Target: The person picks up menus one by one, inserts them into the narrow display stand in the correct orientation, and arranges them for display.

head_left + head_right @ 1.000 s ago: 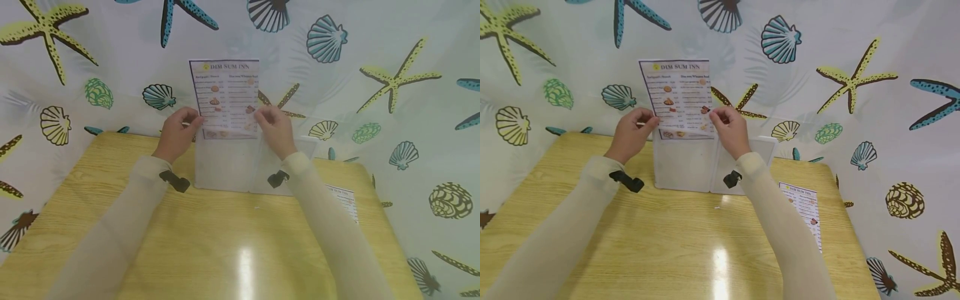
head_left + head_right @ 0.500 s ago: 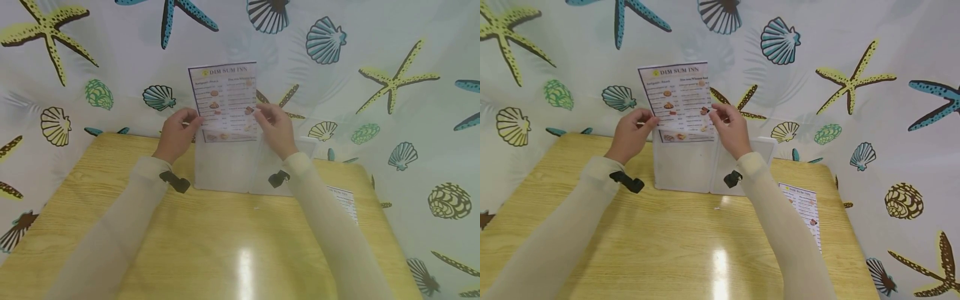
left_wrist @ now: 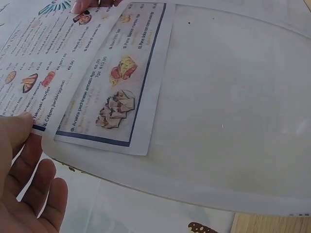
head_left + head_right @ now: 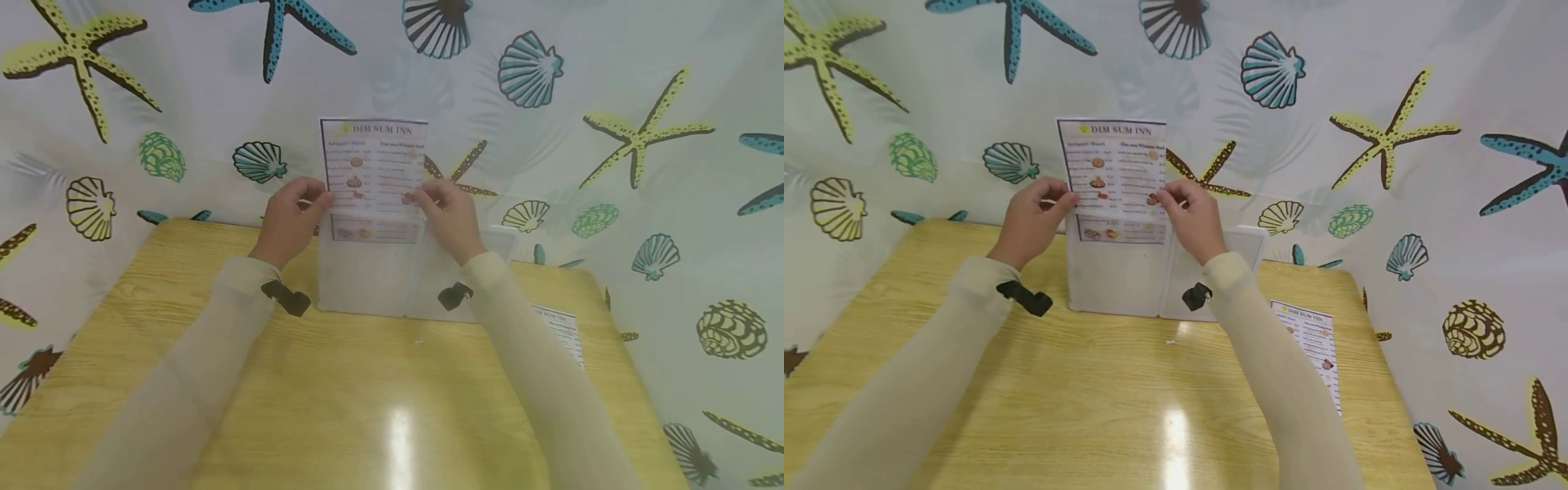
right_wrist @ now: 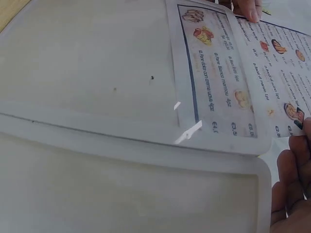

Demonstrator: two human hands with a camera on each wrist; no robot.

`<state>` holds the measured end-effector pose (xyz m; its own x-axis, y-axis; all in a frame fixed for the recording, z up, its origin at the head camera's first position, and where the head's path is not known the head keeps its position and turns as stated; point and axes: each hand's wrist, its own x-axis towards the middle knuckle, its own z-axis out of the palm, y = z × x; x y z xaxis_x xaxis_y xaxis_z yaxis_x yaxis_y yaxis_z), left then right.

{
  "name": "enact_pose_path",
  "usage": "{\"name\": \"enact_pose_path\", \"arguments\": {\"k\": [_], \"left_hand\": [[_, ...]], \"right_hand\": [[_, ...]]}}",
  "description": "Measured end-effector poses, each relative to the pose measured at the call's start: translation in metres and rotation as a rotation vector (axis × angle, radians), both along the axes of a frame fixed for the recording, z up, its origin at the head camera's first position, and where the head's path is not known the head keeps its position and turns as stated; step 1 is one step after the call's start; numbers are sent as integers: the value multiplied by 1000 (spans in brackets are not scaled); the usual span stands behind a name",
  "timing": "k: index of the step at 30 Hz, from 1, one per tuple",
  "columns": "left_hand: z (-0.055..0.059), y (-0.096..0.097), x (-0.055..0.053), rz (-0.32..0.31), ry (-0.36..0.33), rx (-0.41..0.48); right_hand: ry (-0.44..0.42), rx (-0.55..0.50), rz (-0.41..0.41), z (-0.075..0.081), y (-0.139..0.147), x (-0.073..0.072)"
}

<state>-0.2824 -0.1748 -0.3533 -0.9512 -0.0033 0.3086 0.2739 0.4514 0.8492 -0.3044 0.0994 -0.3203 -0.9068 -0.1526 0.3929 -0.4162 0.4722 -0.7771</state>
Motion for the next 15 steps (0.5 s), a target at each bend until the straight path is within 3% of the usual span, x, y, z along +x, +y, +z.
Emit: {"name": "enact_pose_path", "arguments": {"k": [7, 15], "left_hand": [[-2, 1, 0, 1, 16, -3], [0, 3, 1, -4, 2, -1]], "right_hand": [[40, -22, -13, -1, 3, 2], [24, -41, -22, -3, 6, 2]]}}
